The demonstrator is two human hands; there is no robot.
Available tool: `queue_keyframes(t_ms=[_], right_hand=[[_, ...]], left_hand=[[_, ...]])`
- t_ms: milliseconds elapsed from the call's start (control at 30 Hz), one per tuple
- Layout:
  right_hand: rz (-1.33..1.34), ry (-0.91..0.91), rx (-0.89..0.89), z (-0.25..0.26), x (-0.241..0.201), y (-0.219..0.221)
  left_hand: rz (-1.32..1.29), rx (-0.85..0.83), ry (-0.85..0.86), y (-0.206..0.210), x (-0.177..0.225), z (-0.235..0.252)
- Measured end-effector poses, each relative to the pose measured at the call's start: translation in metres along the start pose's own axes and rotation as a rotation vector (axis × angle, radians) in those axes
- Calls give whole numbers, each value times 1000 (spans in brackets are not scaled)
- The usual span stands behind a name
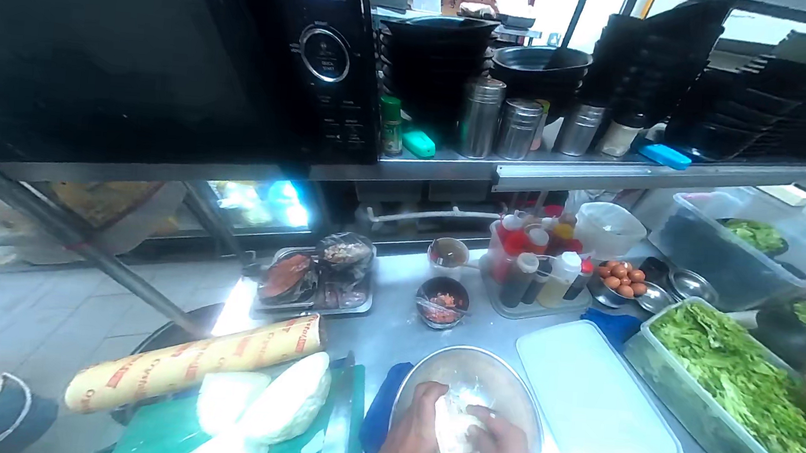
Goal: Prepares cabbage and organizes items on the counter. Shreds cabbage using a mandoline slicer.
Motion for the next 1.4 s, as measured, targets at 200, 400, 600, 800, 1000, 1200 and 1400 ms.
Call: queue_keyframes(t_ms=[200, 400, 600, 800, 1000, 1200, 1400], right_hand=[[-146, 154, -82, 2, 58, 11], [-71, 110, -31, 2, 38, 10], [-130, 193, -70, 4, 63, 14], [-31, 184, 25, 2, 42, 3], [24, 65, 31, 7, 33, 7], [4, -1, 13, 9, 12, 0], [-125, 107, -11, 9, 71, 11]], left_hand=[[8, -15, 21, 0, 5, -2], [17, -22, 17, 4, 4, -1], [30, -20, 1, 1, 3, -1], [29, -33, -23, 2, 6, -1], [22, -26, -10, 1, 2, -4], [15, -3, -3, -1, 2, -6], [19, -20, -22, 2, 3, -6]])
Point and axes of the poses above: each hand's wrist, its own z-axis towards the middle knuckle, its own y-axis out of the palm, x = y × z, the point moved 10 cm from there along z, towards the middle knuckle, and after that the axes turned 5 degrees about x, right-handed, at the moved point
